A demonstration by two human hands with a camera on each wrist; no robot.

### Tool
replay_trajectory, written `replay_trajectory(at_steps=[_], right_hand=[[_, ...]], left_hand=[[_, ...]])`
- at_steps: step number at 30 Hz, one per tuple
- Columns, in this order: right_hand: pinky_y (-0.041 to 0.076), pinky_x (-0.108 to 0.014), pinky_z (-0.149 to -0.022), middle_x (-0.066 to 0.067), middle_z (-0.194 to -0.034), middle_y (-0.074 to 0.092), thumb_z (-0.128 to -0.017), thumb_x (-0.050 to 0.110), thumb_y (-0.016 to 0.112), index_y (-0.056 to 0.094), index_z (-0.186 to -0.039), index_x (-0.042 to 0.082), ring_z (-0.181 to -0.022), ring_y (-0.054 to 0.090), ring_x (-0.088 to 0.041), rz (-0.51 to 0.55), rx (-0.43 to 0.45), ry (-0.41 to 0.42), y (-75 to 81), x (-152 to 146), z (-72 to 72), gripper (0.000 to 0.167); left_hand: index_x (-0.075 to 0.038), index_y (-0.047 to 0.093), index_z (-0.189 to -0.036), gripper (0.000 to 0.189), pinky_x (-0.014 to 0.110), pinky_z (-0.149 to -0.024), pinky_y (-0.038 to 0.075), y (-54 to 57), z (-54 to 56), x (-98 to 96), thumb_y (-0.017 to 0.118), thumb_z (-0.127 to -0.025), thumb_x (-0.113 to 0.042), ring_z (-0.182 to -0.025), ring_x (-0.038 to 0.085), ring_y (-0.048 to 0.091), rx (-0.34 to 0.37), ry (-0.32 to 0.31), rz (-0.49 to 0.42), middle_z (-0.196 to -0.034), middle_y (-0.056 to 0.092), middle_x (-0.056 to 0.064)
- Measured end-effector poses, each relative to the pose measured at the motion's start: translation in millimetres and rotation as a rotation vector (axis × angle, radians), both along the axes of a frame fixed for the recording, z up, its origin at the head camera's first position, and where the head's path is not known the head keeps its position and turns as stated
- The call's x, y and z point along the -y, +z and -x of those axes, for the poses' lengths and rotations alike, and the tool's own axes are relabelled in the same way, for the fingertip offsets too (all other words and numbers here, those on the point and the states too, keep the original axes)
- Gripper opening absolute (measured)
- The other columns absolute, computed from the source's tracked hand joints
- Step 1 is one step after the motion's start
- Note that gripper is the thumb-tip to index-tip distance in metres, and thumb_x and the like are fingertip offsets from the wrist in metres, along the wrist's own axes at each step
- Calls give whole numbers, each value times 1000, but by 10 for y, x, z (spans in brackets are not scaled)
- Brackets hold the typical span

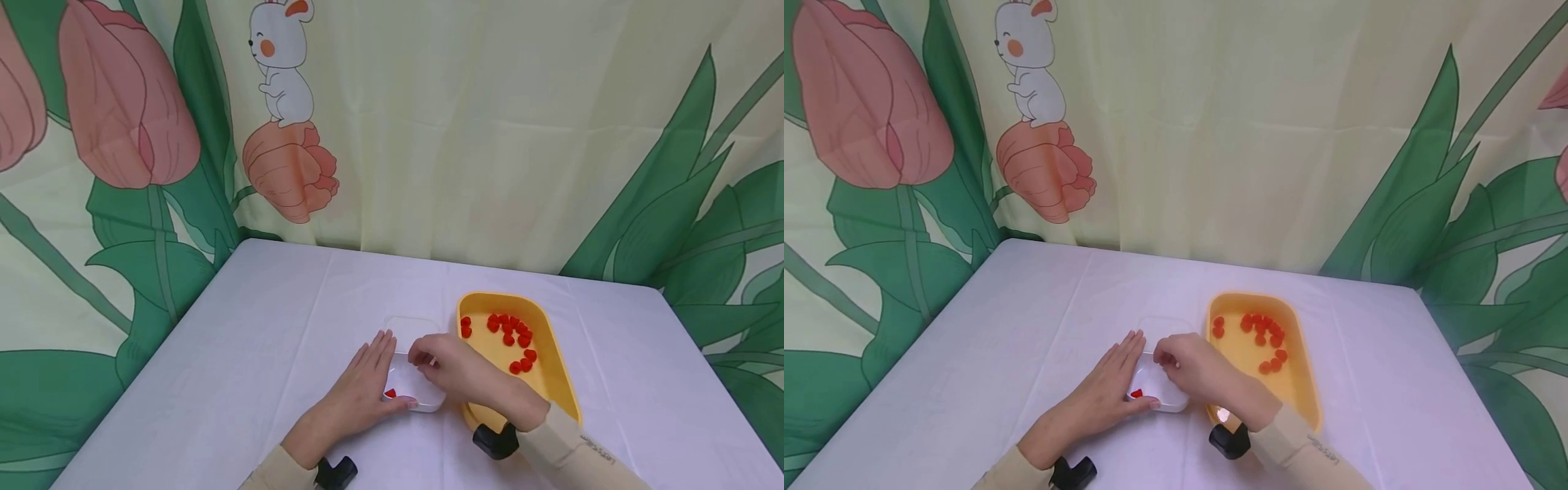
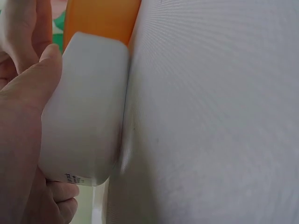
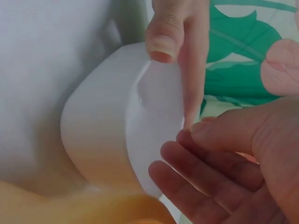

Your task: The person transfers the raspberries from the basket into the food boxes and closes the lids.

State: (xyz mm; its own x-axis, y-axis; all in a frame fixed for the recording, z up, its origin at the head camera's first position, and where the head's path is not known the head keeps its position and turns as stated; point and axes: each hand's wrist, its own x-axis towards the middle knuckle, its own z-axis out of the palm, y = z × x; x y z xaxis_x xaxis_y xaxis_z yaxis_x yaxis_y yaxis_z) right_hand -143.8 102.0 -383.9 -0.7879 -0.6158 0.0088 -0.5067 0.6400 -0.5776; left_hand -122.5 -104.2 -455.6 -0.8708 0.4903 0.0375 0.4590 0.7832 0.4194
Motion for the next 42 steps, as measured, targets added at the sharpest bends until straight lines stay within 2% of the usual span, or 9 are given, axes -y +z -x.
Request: replay_trajectory(at_steps=[6,10,17,22,26,34,42], right_hand=[[60,-29,-80,-7,-98,74,-89,0,68,72,-101,7,-90,68,-15,54,0,-34,78,-110,6,14],[60,-28,-80,-3,-99,74,-91,2,67,71,-101,11,-91,68,-13,81,17,-98,146,-205,10,14],[59,-23,-77,4,-97,72,-91,5,67,72,-102,15,-90,67,-11,133,-8,-220,276,-388,5,16],[59,-22,-72,-6,-98,72,-90,2,67,71,-104,8,-84,69,-20,225,7,-256,309,-542,18,15],[60,-26,-71,-12,-100,72,-92,3,66,69,-107,5,-83,71,-25,267,45,-302,303,-670,32,15],[59,-22,-71,-9,-104,70,-95,9,64,67,-111,7,-84,69,-21,244,98,-385,254,-830,12,17],[61,-30,-65,-10,-105,69,-95,11,63,67,-110,10,-82,68,-18,210,125,-470,249,-935,-38,16]], left_hand=[[-2,19,-157,107,49,-124,20,-16,-4,5,49,-86,-76,-156,26,12,-5,-5,7,-167,16,11],[-1,20,-156,106,49,-124,21,-17,-7,3,51,-87,-75,-155,27,14,-15,-2,0,-166,18,12],[-2,20,-157,106,49,-124,22,-12,-5,-11,53,-86,-74,-155,27,14,5,11,-9,-166,18,11],[-2,20,-157,106,49,-124,21,0,-6,-15,55,-86,-72,-155,27,14,10,13,-12,-166,18,11],[-2,20,-157,105,49,-124,21,14,-8,-20,56,-86,-71,-155,27,14,14,14,-15,-166,18,11],[-4,20,-157,106,49,-124,21,6,1,-27,57,-85,-72,-155,26,14,29,23,-14,-167,17,10],[-3,20,-157,106,49,-124,22,1,4,-26,56,-85,-73,-155,26,14,26,24,-12,-167,17,10]])
